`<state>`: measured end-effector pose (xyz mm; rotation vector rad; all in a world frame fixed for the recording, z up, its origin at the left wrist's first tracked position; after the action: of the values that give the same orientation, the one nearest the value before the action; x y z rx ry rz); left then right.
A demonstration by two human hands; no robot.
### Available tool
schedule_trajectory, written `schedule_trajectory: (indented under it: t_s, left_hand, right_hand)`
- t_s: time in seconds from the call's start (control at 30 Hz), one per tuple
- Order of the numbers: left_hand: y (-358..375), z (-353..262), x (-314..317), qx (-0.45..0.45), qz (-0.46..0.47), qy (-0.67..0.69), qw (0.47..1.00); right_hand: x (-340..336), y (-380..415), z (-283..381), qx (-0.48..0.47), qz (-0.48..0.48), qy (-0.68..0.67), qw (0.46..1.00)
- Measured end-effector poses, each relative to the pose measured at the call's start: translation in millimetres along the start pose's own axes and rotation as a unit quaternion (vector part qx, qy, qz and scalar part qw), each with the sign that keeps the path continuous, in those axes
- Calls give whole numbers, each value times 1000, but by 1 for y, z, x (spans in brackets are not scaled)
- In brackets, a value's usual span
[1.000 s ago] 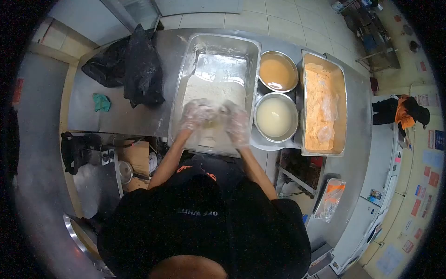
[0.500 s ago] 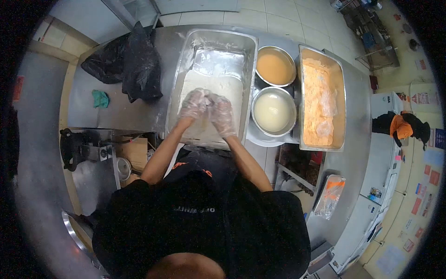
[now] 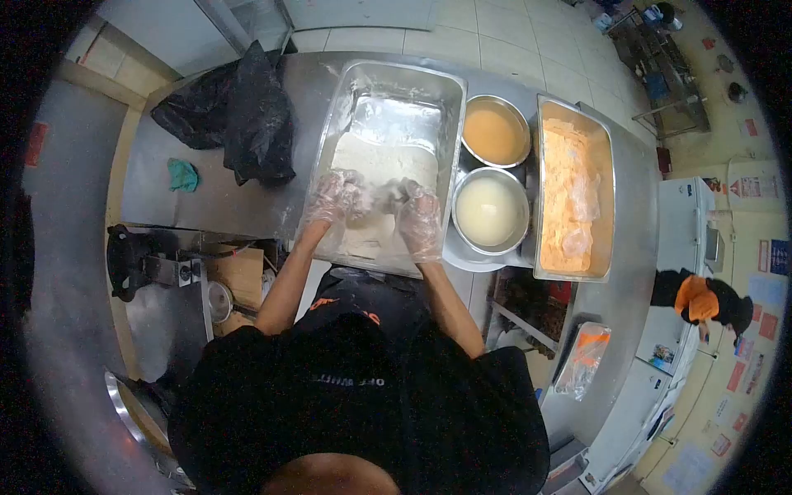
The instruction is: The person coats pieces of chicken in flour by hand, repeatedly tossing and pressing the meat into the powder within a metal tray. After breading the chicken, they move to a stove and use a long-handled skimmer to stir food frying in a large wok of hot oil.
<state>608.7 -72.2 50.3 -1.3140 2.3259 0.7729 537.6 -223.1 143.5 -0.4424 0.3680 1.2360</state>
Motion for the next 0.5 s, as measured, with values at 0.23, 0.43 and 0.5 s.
schedule_trajectory:
  t_s: [0.23, 0.43, 0.5]
  left_hand:
    - [7, -33, -6, 111, -36, -140, 983]
    - [3, -15, -1, 63, -17, -178, 982]
    - [26, -51, -4, 196, -121, -137, 963]
  right_hand:
    - [17, 1, -2, 84, 73, -54, 992]
    - [29, 2, -38, 120, 65, -64, 989]
    - [32, 11, -15, -38, 18, 49, 998]
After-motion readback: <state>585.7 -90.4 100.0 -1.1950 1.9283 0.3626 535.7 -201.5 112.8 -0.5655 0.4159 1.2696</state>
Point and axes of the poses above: each hand's wrist, its own y-axis away from the middle knuckle, its own x-axis out of the palm, z = x × y, the point moved 9 cm from there along -y, towards the middle knuckle, and after that the axes turned 2 degrees about x, right-handed, at the moved point
